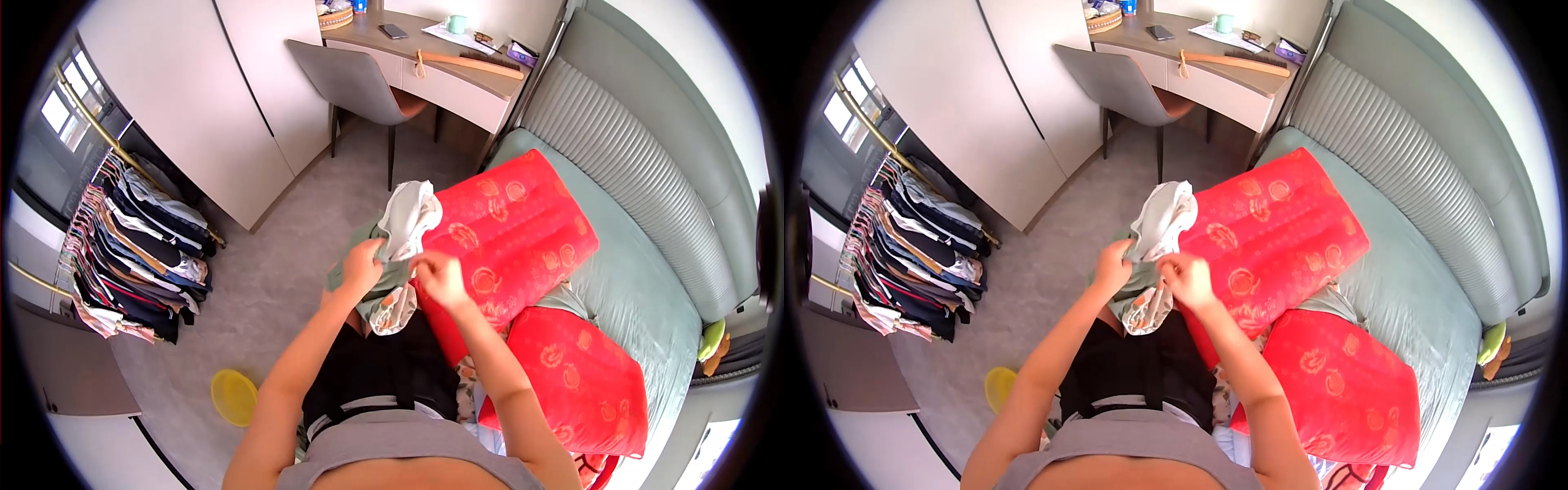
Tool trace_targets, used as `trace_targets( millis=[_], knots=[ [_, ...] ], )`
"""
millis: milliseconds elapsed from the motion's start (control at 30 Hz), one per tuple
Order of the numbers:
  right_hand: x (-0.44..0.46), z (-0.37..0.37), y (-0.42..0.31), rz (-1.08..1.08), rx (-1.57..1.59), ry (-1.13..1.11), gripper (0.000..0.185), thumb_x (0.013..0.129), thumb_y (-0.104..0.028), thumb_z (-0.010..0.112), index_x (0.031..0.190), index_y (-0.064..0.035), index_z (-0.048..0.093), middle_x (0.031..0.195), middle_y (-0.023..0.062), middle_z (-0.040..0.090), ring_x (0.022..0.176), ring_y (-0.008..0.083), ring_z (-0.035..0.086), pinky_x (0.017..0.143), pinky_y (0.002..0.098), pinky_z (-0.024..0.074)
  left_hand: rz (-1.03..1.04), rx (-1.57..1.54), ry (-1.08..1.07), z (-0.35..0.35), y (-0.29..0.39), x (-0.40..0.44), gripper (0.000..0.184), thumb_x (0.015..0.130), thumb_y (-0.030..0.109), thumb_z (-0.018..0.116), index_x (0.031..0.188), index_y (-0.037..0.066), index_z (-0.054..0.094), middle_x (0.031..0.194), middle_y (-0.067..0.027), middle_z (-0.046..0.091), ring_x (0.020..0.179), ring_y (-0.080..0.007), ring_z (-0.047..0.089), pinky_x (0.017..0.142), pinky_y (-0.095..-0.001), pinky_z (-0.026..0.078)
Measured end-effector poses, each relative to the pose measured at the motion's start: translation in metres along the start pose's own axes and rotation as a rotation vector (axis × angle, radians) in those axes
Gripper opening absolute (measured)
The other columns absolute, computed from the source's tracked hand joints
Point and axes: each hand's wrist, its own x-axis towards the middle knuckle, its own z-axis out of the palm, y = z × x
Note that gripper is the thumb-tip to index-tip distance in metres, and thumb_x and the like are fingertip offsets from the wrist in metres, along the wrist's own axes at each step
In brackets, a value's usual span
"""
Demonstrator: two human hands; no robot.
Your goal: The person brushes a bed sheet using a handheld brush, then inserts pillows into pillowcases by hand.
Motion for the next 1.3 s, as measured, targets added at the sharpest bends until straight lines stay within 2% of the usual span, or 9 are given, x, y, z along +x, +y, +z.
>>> trace_targets(
  millis=[167, 267, 400, 567, 733, 867, 1000, 1067, 1300],
  knots=[
    [0.068, -0.004, -0.010, -0.539, -0.229, -0.224, 0.044, 0.064, 0.003, 0.057, 0.107, -0.0065, 0.058, 0.105, 0.0117, 0.060, 0.098, 0.0305, 0.058, 0.107, 0.0449, 0.0226, 0.399, 0.101, -0.158, -0.054, 0.024, 0.002, 0.039, 0.055, -0.004, 0.052, 0.090, 0.009, 0.064, 0.082, -0.0089, 0.061, 0.070, -0.0286, 0.058, 0.058, -0.0359, 0.046],
    [0.106, -0.003, 0.008, -0.259, -0.417, -0.521, 0.029, 0.066, -0.011, 0.065, 0.095, -0.0079, 0.063, 0.097, 0.0116, 0.063, 0.092, 0.0310, 0.058, 0.105, 0.0483, 0.0234, 0.484, 0.056, 0.009, -0.085, 0.015, 0.015, 0.031, 0.057, -0.003, 0.053, 0.083, 0.009, 0.065, 0.078, -0.0061, 0.060, 0.071, -0.0265, 0.058, 0.058, -0.0359, 0.047],
    [0.130, -0.017, -0.013, -0.354, -0.218, 0.055, 0.019, 0.064, -0.004, 0.063, 0.082, -0.0073, 0.059, 0.078, 0.0122, 0.059, 0.074, 0.0328, 0.059, 0.064, 0.0390, 0.0474, 0.295, 0.305, 0.413, -0.149, -0.011, 0.050, 0.027, 0.057, -0.004, 0.052, 0.078, 0.008, 0.064, 0.079, -0.0074, 0.063, 0.071, -0.0275, 0.059, 0.059, -0.0349, 0.047],
    [0.149, -0.035, -0.010, -0.294, -0.501, 0.401, 0.037, 0.057, 0.009, 0.055, 0.089, -0.0089, 0.055, 0.084, 0.0124, 0.056, 0.076, 0.0350, 0.057, 0.065, 0.0406, 0.0474, 0.046, 0.385, 0.570, -0.207, -0.040, 0.072, 0.018, 0.064, -0.003, 0.052, 0.076, 0.006, 0.062, 0.078, -0.0061, 0.064, 0.068, -0.0244, 0.060, 0.059, -0.0326, 0.046],
    [0.146, -0.025, 0.056, 0.253, -0.857, -0.064, 0.041, 0.069, -0.015, 0.061, 0.109, -0.0113, 0.057, 0.094, 0.0151, 0.059, 0.085, 0.0309, 0.060, 0.075, 0.0380, 0.0491, -0.733, -0.811, -0.175, -0.187, -0.040, 0.050, 0.021, 0.076, -0.003, 0.048, 0.092, -0.003, 0.062, 0.084, -0.0077, 0.064, 0.076, -0.0183, 0.062, 0.069, -0.0311, 0.050],
    [0.137, -0.017, 0.040, 0.776, 0.354, -0.415, 0.036, 0.084, -0.031, 0.049, 0.109, -0.0076, 0.059, 0.103, 0.0112, 0.063, 0.089, 0.0252, 0.062, 0.080, 0.0362, 0.0493, -1.003, -0.971, -0.579, -0.143, -0.119, 0.034, 0.041, 0.071, 0.010, 0.065, 0.106, -0.008, 0.056, 0.096, -0.0158, 0.062, 0.091, -0.0204, 0.060, 0.077, -0.0327, 0.049],
    [0.224, -0.019, 0.040, 0.563, 0.521, 0.207, 0.026, 0.089, -0.014, 0.037, 0.100, -0.0041, 0.058, 0.082, 0.0097, 0.060, 0.069, 0.0164, 0.057, 0.051, 0.0298, 0.0479, -0.558, -0.295, -0.427, -0.162, -0.075, 0.111, 0.070, 0.068, 0.032, 0.075, 0.117, -0.008, 0.046, 0.116, -0.0204, 0.052, 0.097, -0.0245, 0.057, 0.079, -0.0334, 0.047],
    [0.258, -0.043, 0.006, 0.142, 0.825, 0.563, 0.025, 0.085, -0.003, 0.038, 0.098, -0.0060, 0.058, 0.079, 0.0028, 0.059, 0.061, 0.0108, 0.052, 0.048, 0.0232, 0.0412, -0.446, -0.468, 0.330, -0.180, -0.022, 0.145, 0.042, 0.079, 0.025, 0.066, 0.103, -0.007, 0.055, 0.091, -0.0094, 0.062, 0.080, -0.0154, 0.058, 0.073, -0.0288, 0.046],
    [0.183, -0.028, -0.028, -0.257, 0.145, 0.263, 0.077, 0.072, -0.018, 0.070, 0.132, 0.0036, 0.028, 0.117, 0.0194, 0.051, 0.109, 0.0294, 0.050, 0.091, 0.0350, 0.0410, -0.427, -0.839, 0.329, -0.172, 0.034, 0.109, 0.055, 0.087, 0.043, 0.053, 0.112, -0.006, 0.050, 0.112, -0.0122, 0.054, 0.103, -0.0177, 0.050, 0.090, -0.0294, 0.038]
  ],
)
